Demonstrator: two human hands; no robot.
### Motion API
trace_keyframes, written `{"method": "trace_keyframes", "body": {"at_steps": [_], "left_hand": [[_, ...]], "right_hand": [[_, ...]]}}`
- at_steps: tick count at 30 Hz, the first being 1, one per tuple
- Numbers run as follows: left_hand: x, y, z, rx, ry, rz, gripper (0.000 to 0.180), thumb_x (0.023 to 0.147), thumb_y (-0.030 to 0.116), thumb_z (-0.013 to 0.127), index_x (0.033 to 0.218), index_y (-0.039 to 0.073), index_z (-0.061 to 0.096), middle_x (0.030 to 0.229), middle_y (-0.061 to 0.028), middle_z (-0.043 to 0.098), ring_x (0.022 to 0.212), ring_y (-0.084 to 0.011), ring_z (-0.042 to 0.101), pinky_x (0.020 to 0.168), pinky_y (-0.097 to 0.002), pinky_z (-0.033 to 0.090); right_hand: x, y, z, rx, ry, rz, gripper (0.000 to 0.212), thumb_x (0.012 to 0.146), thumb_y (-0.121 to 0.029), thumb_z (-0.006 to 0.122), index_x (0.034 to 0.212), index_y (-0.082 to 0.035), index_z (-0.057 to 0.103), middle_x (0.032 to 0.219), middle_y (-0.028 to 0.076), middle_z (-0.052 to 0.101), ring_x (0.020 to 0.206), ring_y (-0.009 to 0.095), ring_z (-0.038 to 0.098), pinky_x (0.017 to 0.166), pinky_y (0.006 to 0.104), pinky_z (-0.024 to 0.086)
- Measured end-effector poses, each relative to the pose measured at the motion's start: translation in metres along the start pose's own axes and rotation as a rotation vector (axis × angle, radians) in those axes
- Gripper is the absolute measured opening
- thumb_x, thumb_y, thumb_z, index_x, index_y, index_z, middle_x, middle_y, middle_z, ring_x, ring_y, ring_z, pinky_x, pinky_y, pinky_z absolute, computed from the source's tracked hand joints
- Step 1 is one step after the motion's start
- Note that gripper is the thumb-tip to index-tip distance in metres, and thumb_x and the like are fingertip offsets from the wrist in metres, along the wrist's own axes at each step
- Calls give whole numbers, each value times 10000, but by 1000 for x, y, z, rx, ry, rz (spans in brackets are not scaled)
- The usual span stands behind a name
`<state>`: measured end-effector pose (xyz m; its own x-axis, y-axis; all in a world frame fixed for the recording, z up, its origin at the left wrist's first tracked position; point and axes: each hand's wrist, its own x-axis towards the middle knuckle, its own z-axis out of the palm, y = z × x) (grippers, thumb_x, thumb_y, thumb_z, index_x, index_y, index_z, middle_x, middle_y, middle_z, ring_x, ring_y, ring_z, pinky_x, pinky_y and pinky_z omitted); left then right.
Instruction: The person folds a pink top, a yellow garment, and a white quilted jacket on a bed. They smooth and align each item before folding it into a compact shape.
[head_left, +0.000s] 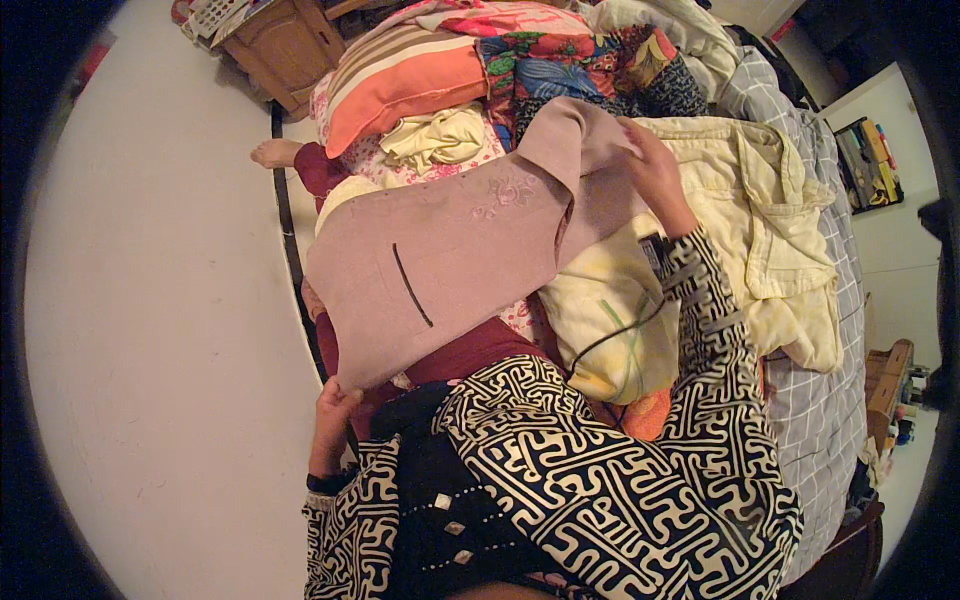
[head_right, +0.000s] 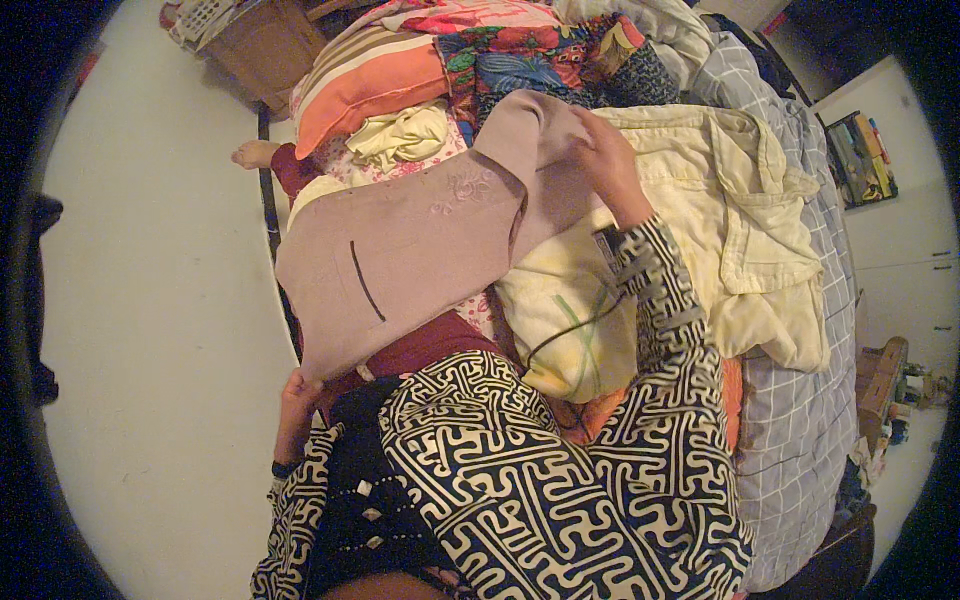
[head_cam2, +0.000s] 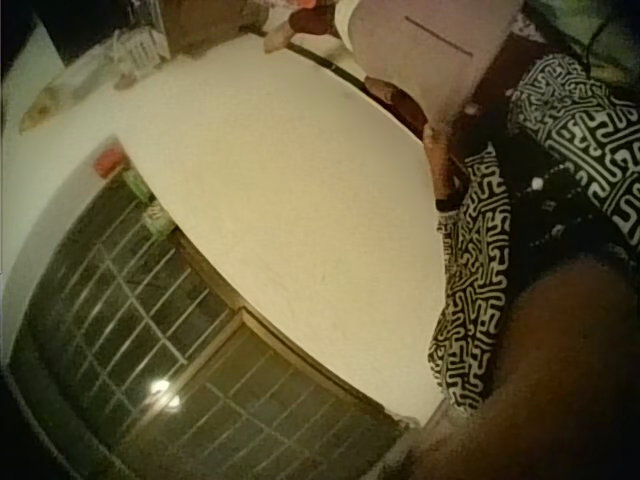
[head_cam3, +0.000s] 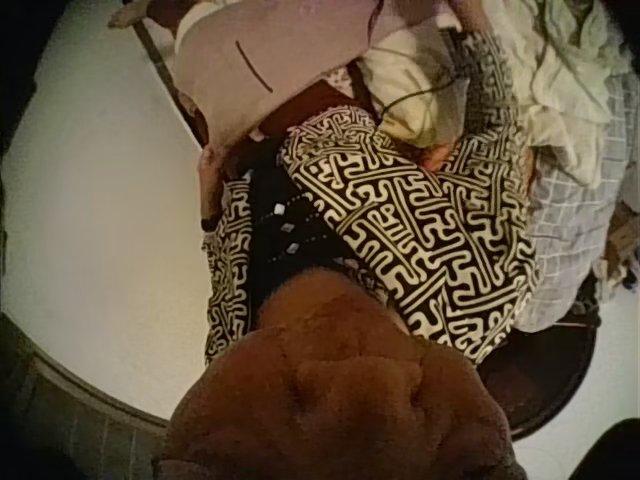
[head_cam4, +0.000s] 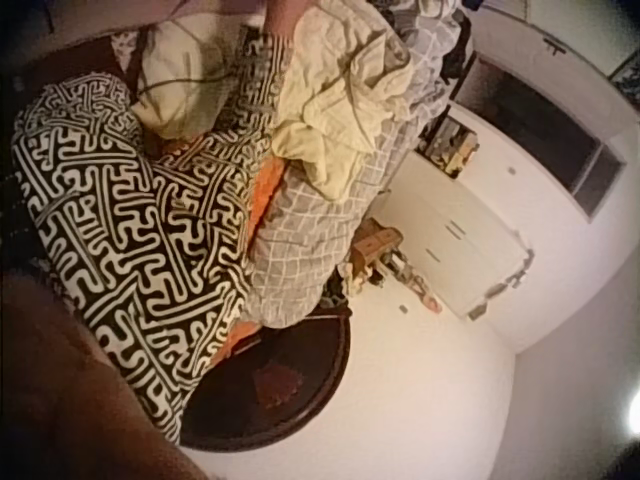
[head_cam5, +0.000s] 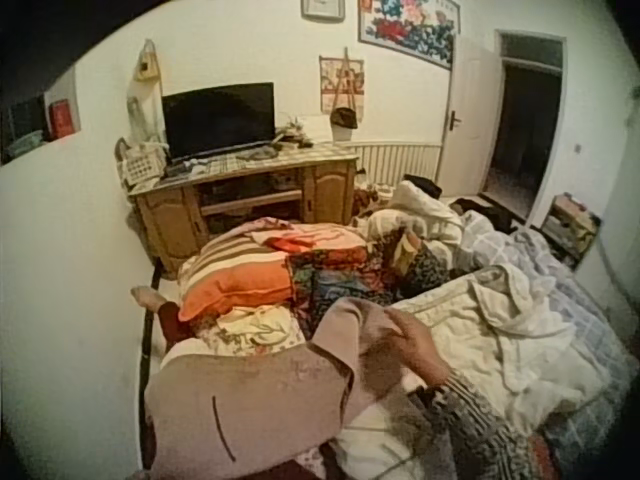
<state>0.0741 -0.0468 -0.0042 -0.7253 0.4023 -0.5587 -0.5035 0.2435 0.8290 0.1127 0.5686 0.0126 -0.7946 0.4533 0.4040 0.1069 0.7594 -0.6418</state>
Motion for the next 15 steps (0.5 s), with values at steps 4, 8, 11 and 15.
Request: {"method": "trace_keyframes", "body": {"at_steps": [4, 8, 11, 15], "left_hand": [[0, -12, 4, 142, -25, 55, 395, 866, 60, 677, 1235, 38, 537, 1048, -68, 660, 884, -156, 643, 716, -282, 532], [5, -14, 4, 293, 50, 293, 376, 827, -11, 651, 1195, 40, 592, 1158, -73, 640, 962, -158, 642, 695, -278, 545], [2, 6, 1, 483, 111, 455, 354, 825, -3, 666, 1175, 27, 627, 1293, -65, 544, 989, -163, 620, 799, -261, 509], [-10, 55, -1, 296, 242, 330, 397, 829, 73, 643, 1221, 24, 607, 1151, -55, 625, 899, -123, 594, 687, -239, 498]], "right_hand": [[65, -19, 57, -224, -253, -397, 538, 822, -89, 610, 1350, -78, 506, 1226, 163, 605, 1140, 356, 573, 985, 390, 454], [86, -36, 105, -499, -588, -523, 610, 802, -92, 601, 1395, -114, 460, 1205, 150, 607, 1116, 354, 581, 947, 406, 474], [89, -38, 113, -755, -805, -392, 498, 754, -129, 624, 1252, -156, 606, 1107, 144, 647, 1075, 341, 602, 870, 421, 503], [90, -17, 88, -545, -643, -344, 283, 744, -123, 614, 1008, -119, 715, 947, 156, 696, 950, 355, 651, 808, 440, 523]]}}
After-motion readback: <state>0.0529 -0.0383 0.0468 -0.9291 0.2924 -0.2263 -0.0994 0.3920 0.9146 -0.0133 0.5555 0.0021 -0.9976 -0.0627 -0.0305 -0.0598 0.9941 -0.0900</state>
